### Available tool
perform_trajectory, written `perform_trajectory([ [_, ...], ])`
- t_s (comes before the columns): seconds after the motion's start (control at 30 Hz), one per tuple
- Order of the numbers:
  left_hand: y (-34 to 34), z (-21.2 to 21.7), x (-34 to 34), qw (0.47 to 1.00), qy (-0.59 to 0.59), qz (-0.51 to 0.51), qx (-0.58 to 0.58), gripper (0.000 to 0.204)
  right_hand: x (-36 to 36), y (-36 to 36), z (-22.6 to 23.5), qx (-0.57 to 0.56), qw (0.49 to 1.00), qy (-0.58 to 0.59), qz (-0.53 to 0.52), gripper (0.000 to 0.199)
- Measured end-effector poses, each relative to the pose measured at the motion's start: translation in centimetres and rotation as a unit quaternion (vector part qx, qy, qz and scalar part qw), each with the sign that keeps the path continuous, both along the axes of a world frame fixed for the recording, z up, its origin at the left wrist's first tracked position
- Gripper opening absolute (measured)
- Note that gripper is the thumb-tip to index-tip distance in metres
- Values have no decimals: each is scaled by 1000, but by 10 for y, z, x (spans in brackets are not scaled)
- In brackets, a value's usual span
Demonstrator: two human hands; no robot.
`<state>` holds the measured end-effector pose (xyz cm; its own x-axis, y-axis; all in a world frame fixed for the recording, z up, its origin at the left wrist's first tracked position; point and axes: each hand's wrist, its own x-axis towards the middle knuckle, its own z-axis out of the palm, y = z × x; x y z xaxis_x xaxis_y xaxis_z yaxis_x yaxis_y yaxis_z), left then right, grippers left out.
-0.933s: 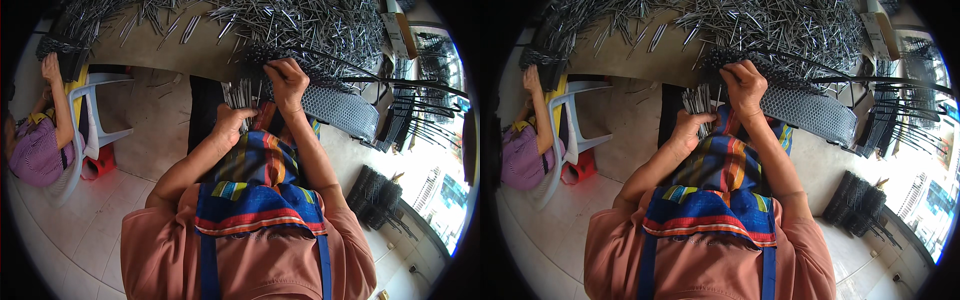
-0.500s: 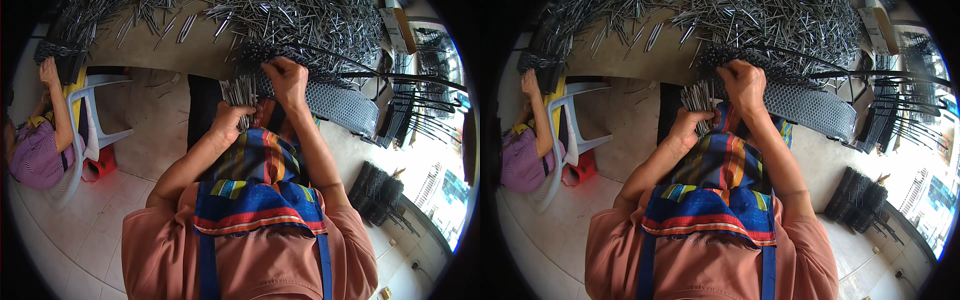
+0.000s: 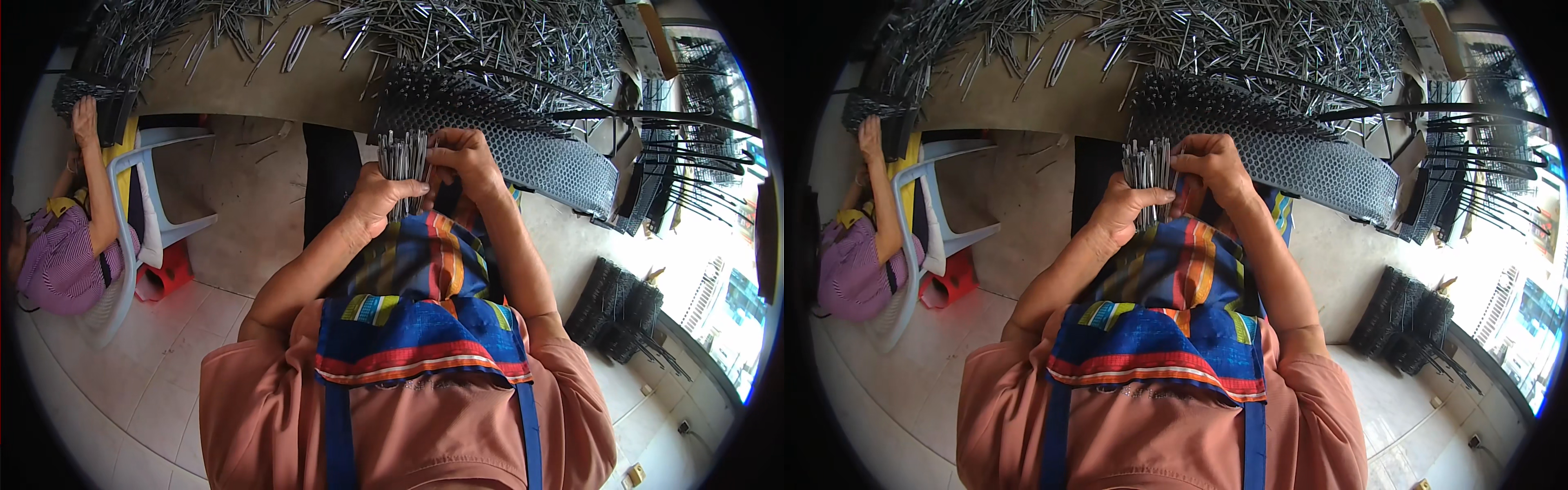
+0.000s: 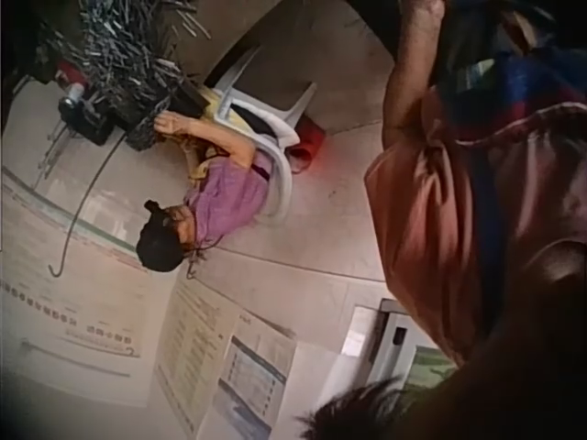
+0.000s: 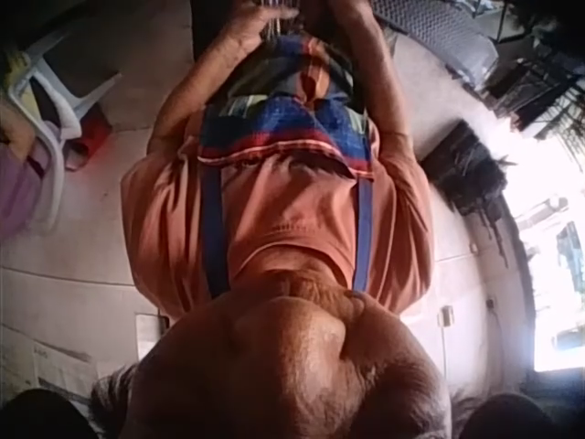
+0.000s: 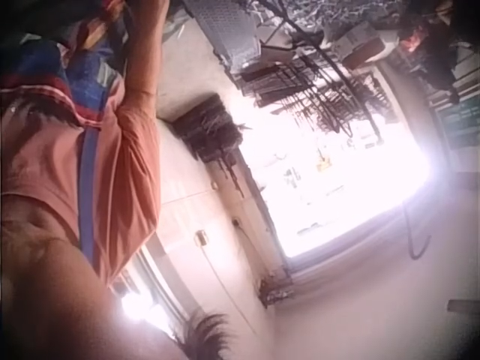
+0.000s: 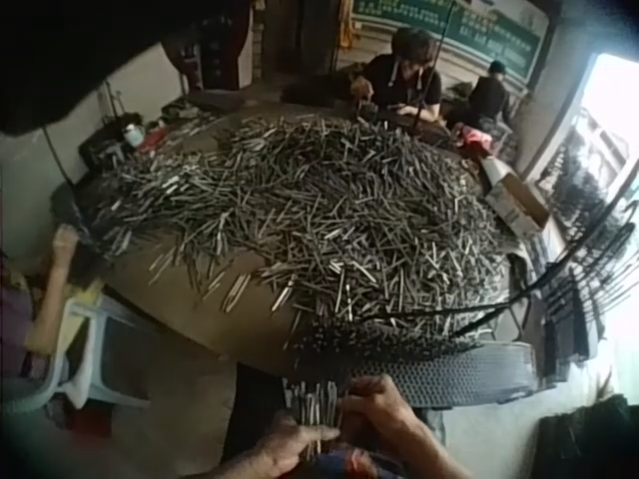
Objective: Sorting and bundling small metal rods on a workbench and organizing them into a mesh container.
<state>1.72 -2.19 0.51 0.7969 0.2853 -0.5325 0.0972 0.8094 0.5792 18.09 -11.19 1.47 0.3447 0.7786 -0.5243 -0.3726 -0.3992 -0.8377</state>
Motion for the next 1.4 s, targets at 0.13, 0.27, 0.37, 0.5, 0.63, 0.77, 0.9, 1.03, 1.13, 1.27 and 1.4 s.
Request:
perform_trajectory([
  [0.13,4,-2,3,999,37,-34,10,27,1,-7,-3,0,998,52,-31,5],
  [0.27,1,2,9,999,40,-12,-1,25,-5,-10,-5,-7,996,57,-75,4],
  [0.37,-5,-4,10,998,57,-2,31,24,-5,-12,-8,-6,998,3,-64,5],
  [0.5,-7,-17,6,996,69,55,-22,23,-1,-14,0,-17,993,-59,-102,7],
  [0.63,-5,-23,0,990,110,21,-82,22,1,-9,9,91,936,-198,-276,4],
  [0.77,-13,-7,9,993,88,63,-45,22,8,11,-1,181,875,-341,-294,6],
  [0.9,-10,-10,12,993,94,66,-8,20,9,22,-7,188,837,-460,-230,11],
  [1.03,-8,-14,13,992,110,56,-19,18,11,24,-3,165,847,-457,-217,10],
  [1.13,-8,-13,13,990,114,56,-55,17,11,24,-4,172,843,-462,-214,9],
  [1.27,-5,-18,13,989,130,36,-61,15,12,28,1,166,838,-484,-189,9],
  [1.4,-7,-18,12,990,112,40,-77,15,17,30,-2,160,833,-495,-190,10],
])
